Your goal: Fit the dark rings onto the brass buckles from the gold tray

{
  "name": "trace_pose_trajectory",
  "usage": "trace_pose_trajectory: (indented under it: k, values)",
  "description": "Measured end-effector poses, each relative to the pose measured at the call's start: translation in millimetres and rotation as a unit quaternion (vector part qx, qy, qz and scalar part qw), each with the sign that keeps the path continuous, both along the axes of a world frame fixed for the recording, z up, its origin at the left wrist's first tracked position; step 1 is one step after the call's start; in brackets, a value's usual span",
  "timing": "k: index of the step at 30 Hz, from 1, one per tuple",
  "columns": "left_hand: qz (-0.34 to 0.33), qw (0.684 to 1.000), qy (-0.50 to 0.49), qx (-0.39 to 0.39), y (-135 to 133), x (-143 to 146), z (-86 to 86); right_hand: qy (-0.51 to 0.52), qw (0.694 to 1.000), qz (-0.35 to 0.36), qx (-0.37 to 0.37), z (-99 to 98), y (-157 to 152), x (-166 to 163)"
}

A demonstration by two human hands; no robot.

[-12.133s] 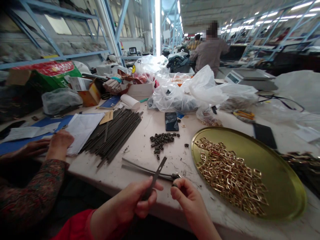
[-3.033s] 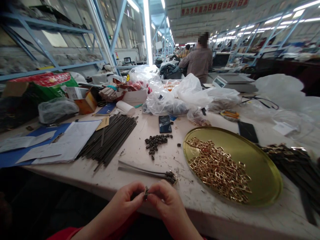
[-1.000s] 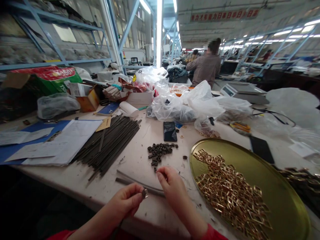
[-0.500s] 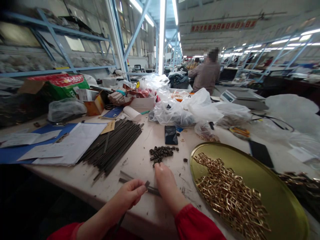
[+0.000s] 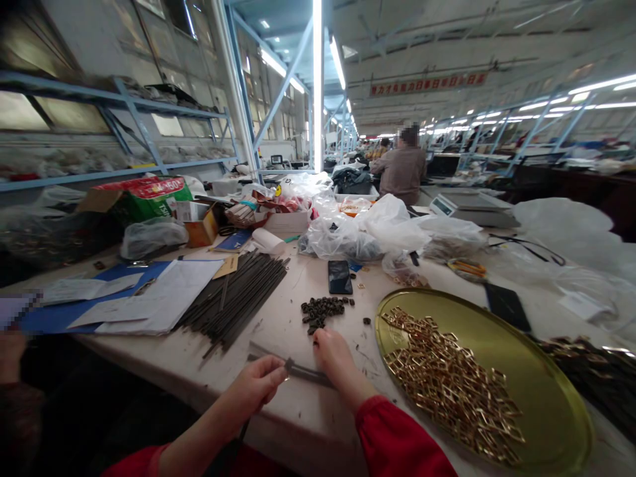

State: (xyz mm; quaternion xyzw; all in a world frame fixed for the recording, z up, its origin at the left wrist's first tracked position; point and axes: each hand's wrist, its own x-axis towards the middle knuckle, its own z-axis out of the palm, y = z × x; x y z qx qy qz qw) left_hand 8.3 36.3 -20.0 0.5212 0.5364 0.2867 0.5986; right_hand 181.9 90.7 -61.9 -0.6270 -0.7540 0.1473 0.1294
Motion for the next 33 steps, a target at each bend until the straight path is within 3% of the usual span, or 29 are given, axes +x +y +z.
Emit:
trace_pose_trajectory:
  k: [19,33]
  values:
    - [-0.041,0.999,0.029,0.005,15,1,-22.5,-0.008,0.998,0.043,-0.047,11.8,-16,2]
    - [-0.052,0.996,0.059,0.03,11,8,-22.2,0.11,0.993,0.002,-0.049,4.3,-20,9]
